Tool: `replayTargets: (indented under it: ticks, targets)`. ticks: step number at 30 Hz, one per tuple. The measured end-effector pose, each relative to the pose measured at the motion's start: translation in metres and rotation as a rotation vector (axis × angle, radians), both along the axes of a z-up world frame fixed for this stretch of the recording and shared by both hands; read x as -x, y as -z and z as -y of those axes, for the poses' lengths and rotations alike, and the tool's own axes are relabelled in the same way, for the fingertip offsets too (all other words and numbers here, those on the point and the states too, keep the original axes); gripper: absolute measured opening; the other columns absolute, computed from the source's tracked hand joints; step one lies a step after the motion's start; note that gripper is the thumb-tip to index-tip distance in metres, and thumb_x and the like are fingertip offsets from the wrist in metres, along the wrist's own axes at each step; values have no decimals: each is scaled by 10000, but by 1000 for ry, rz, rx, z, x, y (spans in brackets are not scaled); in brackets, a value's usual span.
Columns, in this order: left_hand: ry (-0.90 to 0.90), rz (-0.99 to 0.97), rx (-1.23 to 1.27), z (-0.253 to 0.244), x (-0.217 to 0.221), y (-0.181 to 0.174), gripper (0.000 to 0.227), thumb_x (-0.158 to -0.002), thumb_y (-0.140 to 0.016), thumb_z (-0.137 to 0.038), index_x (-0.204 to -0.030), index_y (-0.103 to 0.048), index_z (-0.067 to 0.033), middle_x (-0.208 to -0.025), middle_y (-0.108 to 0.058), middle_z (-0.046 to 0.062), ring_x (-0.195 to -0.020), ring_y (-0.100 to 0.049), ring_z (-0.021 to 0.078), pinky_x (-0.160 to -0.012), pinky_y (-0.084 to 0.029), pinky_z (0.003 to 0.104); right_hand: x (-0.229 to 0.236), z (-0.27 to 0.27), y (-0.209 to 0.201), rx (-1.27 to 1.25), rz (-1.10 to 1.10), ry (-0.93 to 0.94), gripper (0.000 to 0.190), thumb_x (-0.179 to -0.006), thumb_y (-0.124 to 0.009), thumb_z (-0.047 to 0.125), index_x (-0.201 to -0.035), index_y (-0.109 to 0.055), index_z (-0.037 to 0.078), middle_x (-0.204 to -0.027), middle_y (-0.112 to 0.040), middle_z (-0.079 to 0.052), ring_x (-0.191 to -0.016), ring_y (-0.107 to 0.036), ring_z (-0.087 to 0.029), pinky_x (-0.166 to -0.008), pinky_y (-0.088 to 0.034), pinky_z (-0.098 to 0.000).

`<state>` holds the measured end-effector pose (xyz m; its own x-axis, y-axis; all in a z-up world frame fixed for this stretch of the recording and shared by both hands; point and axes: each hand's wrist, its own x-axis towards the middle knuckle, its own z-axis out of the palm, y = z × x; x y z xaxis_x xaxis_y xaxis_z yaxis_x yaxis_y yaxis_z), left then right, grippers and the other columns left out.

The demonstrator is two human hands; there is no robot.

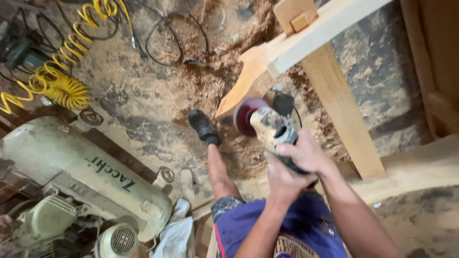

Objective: The person sands the surfaces and corners of a wooden furniture component using a handheld power sander.

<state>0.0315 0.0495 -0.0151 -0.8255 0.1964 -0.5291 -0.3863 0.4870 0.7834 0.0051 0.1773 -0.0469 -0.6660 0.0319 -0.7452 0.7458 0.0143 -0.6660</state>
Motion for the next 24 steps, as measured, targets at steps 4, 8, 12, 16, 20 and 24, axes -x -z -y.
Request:
replayTargets:
  ticks: [4, 8, 12, 16, 20, 24]
  targets:
    - [60, 138, 60, -1, 0, 9, 1014, -636, -950, -385, -1300, -375, 123, -936, -689, 231, -819, -699, 449, -715, -573, 512, -14, -3, 20, 86, 73, 138, 540, -761, -738, 380, -1144, -738, 0, -1011, -786, -79, -925, -709, -163, -851, -578, -349]
    - [136, 48, 96, -13, -3, 15, 1071, -599, -949, -377, -1327, -363, 147, -958, -670, 260, -835, -675, 479, -721, -569, 530, -27, -10, 39, 228, 19, 305, 623, -798, -749, 407, -1238, -679, -29, -1095, -748, -77, -987, -688, -170, -881, -569, -347]
    - [160, 86, 185, -13, 10, 9, 1222, -548, -974, -394, -1360, -280, 198, -1024, -654, 299, -884, -676, 491, -760, -564, 530, -34, -6, 56, 286, 10, 416, 642, -830, -704, 321, -1356, -557, -17, -1168, -707, -85, -1025, -687, -190, -907, -571, -356]
    - [265, 290, 235, -28, 34, 8, 1264, -577, -933, -357, -1467, -213, 179, -1114, -640, 311, -977, -678, 485, -859, -556, 516, -31, -23, 69, 430, 107, 555, 527, -918, -630, 300, -1326, -587, -29, -1077, -715, -124, -896, -689, -219, -810, -580, -379]
    - [225, 282, 201, -34, 24, 5, 1180, -515, -921, -336, -1406, -298, 123, -1166, -625, 304, -1007, -670, 479, -846, -558, 515, -52, -27, 78, 407, 51, 516, 528, -924, -602, 329, -1341, -590, 5, -1099, -710, -78, -927, -680, -151, -821, -573, -325]
    - [314, 257, 207, -29, 18, 5, 1241, -580, -932, -380, -1470, -244, 145, -1175, -622, 318, -1005, -663, 486, -855, -553, 525, -70, -26, 76, 410, 40, 586, 580, -986, -607, 449, -1254, -660, -63, -1071, -738, -97, -917, -699, -168, -829, -586, -337]
